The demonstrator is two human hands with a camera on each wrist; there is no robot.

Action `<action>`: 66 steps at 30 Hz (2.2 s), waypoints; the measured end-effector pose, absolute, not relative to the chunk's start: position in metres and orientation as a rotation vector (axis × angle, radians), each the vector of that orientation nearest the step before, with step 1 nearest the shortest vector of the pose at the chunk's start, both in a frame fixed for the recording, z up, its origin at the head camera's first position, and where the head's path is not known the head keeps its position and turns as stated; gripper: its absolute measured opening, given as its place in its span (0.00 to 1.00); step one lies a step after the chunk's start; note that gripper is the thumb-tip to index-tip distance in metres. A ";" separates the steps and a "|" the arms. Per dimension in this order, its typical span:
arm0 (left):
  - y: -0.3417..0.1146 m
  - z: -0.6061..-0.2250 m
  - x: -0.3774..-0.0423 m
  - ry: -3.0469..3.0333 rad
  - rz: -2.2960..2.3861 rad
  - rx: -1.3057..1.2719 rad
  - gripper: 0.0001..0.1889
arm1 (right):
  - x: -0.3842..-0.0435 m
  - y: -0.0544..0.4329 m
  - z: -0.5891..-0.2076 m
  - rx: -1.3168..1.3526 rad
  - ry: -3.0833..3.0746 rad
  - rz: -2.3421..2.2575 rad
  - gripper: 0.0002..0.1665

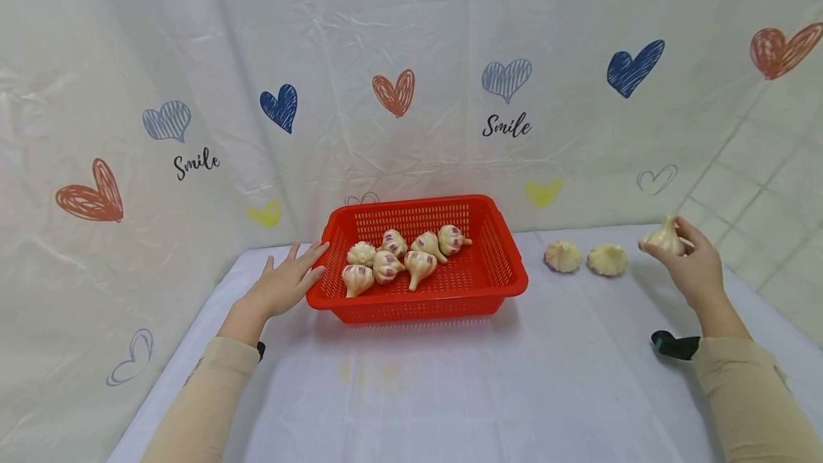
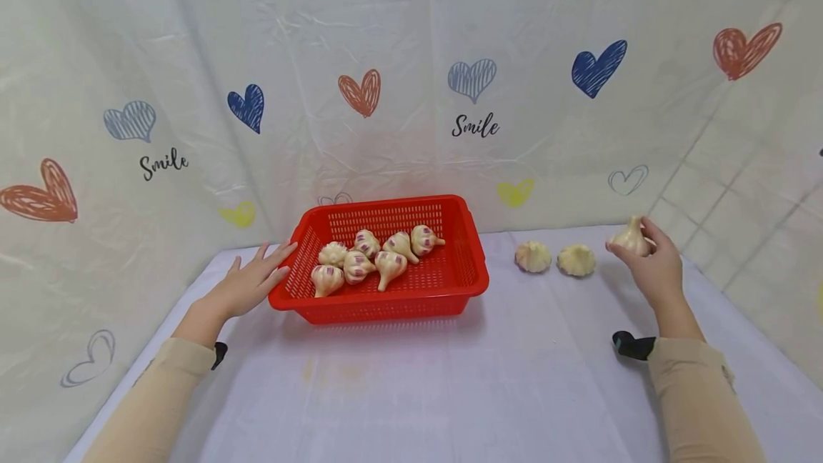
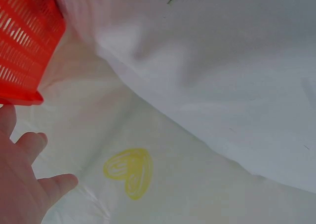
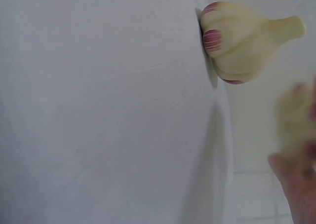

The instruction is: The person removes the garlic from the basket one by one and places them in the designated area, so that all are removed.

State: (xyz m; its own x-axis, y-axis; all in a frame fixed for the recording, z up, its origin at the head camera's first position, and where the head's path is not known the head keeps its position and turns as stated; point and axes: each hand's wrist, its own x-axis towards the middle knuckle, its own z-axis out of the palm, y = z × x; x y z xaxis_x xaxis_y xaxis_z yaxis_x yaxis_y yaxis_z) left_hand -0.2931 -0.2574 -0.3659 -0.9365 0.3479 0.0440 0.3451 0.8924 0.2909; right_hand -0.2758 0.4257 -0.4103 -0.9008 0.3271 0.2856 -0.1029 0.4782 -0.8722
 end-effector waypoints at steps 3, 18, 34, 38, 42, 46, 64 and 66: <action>-0.257 -0.366 -0.293 3.049 0.472 0.552 0.33 | -0.278 0.428 -0.412 -0.196 -2.352 1.370 0.53; -0.257 -0.368 -0.293 3.049 0.483 0.572 0.33 | -0.289 0.433 -0.418 -0.256 -2.512 1.233 0.50; -0.257 -0.366 -0.293 3.046 0.481 0.567 0.34 | -0.299 0.442 -0.423 -0.202 -2.651 1.213 0.53; -0.257 -0.367 -0.293 3.044 0.487 0.564 0.34 | -0.299 0.443 -0.424 -0.195 -2.675 1.188 0.53; -0.257 -0.368 -0.293 3.045 0.480 0.565 0.34 | -0.299 0.443 -0.423 -0.197 -2.702 1.168 0.53; -0.256 -0.367 -0.293 3.048 0.476 0.553 0.34 | -0.299 0.443 -0.422 -0.189 -2.728 1.144 0.52; -0.256 -0.365 -0.292 3.046 0.482 0.538 0.34 | -0.281 0.451 -0.414 0.044 -2.888 1.050 0.51; -0.256 -0.366 -0.292 3.049 0.484 0.537 0.33 | -0.278 0.454 -0.410 0.071 -2.906 1.047 0.52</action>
State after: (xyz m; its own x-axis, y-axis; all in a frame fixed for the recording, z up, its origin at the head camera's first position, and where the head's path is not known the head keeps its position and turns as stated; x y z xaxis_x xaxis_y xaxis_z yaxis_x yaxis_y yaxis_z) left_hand -0.2916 -0.2559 -0.3657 -0.9412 0.3349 0.0450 0.3324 0.8935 0.3018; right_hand -0.2780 0.4537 -0.4103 -0.9976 -0.0259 0.0646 -0.0611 0.7694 -0.6358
